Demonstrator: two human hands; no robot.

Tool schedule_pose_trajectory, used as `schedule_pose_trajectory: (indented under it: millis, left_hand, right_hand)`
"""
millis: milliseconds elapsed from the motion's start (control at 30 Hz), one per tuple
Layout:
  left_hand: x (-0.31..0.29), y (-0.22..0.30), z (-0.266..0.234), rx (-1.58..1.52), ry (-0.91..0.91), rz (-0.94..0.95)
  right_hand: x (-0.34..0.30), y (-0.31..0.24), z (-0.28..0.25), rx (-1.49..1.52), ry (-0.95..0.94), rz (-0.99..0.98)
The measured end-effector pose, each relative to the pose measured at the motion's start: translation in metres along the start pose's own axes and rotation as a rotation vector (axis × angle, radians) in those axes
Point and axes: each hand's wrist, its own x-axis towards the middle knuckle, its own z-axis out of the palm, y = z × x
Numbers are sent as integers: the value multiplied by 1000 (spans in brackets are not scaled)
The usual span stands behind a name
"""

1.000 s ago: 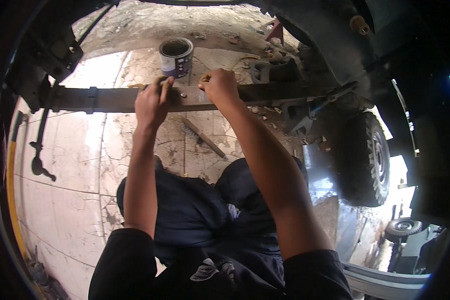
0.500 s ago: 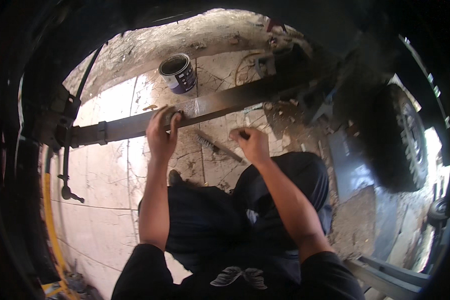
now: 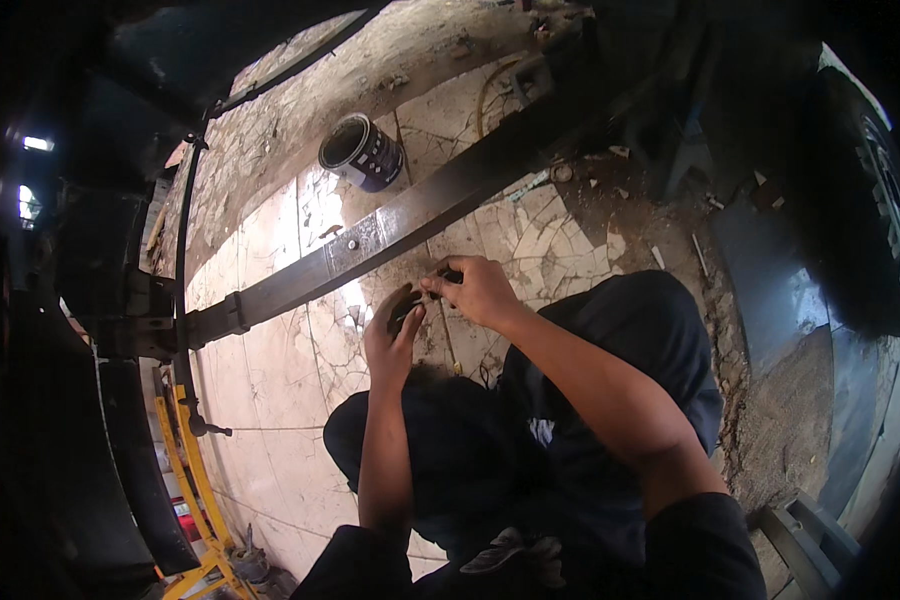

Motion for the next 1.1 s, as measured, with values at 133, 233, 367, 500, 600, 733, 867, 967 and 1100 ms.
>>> schedule_pose_trajectory:
  millis: [133, 233, 367, 500, 600, 733, 867, 967, 1100]
  left_hand:
    - [3, -5, 19, -225, 13, -27]
    - [9, -15, 17, -223, 31, -82]
    - [8, -19, 16, -615, 20, -151]
    - [13, -26, 8, -563, -14, -174]
    - [14, -27, 5, -647, -29, -168]
    - [13, -15, 4, -714, -42, -200]
    - [9, -16, 3, -525, -22, -116]
    - [7, -10, 5, -287, 29, -36]
    - [4, -9, 4, 213, -2, 113]
  right_hand:
    - [-6, -12, 3, 119, 47, 8]
    - [-4, 5, 7, 47, 111, -161]
    - [-7, 0, 10, 85, 40, -90]
    - [-4, 2, 8, 118, 30, -44]
    - [-1, 6, 8, 253, -21, 28]
    - [-7, -6, 1, 254, -25, -105]
    - [-9, -19, -8, 146, -58, -163]
    - [-7, -18, -8, 155, -46, -120]
    - [-8, -16, -13, 11, -4, -146]
